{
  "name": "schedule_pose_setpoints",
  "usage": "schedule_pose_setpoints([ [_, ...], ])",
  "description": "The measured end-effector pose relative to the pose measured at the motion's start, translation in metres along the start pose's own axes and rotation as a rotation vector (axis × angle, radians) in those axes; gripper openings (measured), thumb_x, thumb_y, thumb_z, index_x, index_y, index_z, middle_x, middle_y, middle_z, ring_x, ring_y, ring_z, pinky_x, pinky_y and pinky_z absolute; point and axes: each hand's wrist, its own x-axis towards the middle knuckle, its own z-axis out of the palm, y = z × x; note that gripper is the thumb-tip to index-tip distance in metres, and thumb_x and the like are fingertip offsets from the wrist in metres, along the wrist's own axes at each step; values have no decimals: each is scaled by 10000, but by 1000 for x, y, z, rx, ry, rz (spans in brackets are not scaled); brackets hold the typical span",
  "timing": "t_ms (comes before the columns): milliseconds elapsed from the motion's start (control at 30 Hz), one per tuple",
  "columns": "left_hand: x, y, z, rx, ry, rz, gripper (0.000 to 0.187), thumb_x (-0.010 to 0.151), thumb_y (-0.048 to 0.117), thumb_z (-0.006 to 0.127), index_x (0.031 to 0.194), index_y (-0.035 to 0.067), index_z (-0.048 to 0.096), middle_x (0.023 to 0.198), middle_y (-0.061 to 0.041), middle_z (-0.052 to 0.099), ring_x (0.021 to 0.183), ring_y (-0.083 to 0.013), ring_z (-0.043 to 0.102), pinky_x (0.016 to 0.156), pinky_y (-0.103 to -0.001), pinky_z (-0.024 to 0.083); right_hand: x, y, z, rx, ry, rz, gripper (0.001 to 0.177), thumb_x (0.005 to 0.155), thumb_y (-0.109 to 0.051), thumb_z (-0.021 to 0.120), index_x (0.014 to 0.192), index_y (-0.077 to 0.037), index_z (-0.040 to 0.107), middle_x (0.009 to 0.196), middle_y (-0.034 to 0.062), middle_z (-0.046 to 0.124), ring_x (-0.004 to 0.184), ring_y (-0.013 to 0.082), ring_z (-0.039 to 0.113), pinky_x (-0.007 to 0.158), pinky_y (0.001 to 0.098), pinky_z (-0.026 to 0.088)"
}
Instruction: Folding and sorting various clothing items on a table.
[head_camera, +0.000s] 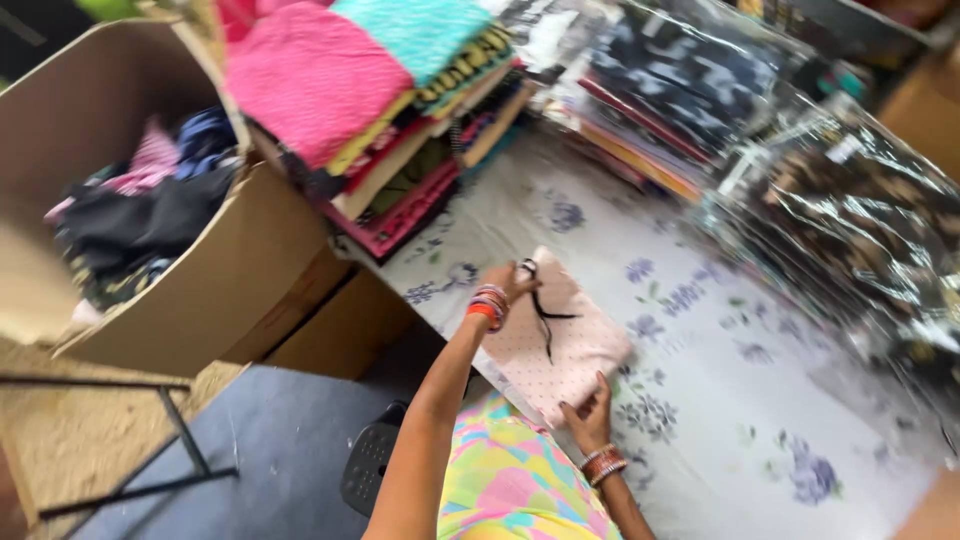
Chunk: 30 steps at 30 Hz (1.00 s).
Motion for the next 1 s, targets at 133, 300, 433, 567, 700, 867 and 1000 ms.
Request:
schedule_pose_setpoints([
  [133, -33, 47, -42, 24, -47, 140, 765, 776, 694, 735, 1121, 25, 594, 926, -261, 720, 856, -419, 714, 767, -492, 567, -1, 2, -10, 118, 15, 93, 1050, 728, 64, 768, 1588, -196, 223, 1269, 186, 554, 1025, 240, 651, 824, 373, 599],
  [300, -51, 75, -78, 46, -6, 292, 664, 791, 672, 726, 1035, 84, 542, 831, -193, 720, 758, -380, 706, 690, -476, 558, 4, -28, -4, 335, -72, 214, 1089, 722, 108, 687, 1624, -250, 193, 1422, 158, 484, 1115, 277, 634, 854, 405, 601],
  [433, -52, 83, -115, 88, 45, 429, 624, 803, 663, 723, 975, 110, 492, 773, -138, 707, 705, -342, 702, 637, -462, 545, 12, -76, 14, 464, -133, 360, 1138, 693, 111, 653, 1622, -304, 143, 1516, 107, 414, 1184, 303, 611, 857, 468, 611],
  [567, -29, 67, -168, 95, 80, 463, 621, 818, 668, 709, 989, 118, 477, 784, -125, 702, 698, -330, 705, 617, -451, 551, 39, -110, 44, 532, -212, 305, 1161, 662, 94, 681, 1613, -296, 142, 1520, 105, 420, 1254, 296, 566, 912, 487, 587],
  [700, -9, 53, -271, 130, 157, 434, 624, 828, 649, 721, 1041, 102, 507, 794, -135, 699, 735, -330, 700, 624, -432, 554, 85, -156, 92, 541, -309, 36, 1145, 680, 84, 728, 1632, -198, 157, 1551, 117, 385, 1355, 279, 474, 1052, 458, 489],
  [867, 52, -16, -407, 748, 571, 949, 123, 923, 341, 636, 1033, 353, 688, 923, 39, 655, 904, -219, 645, 575, -330, 548, 144, -290, 180, 434, -379, -195, 1136, 709, 54, 778, 1648, -132, 167, 1616, 121, 350, 1419, 249, 423, 1127, 407, 421],
  [1000, 87, -37, -536, 796, 747, 808, 168, 963, 446, 637, 1055, 345, 735, 965, 10, 615, 880, -169, 609, 554, -307, 540, 198, -381, 257, 334, -448, -319, 1179, 696, 20, 822, 1649, -134, 146, 1632, 93, 332, 1426, 228, 422, 1122, 397, 438],
])
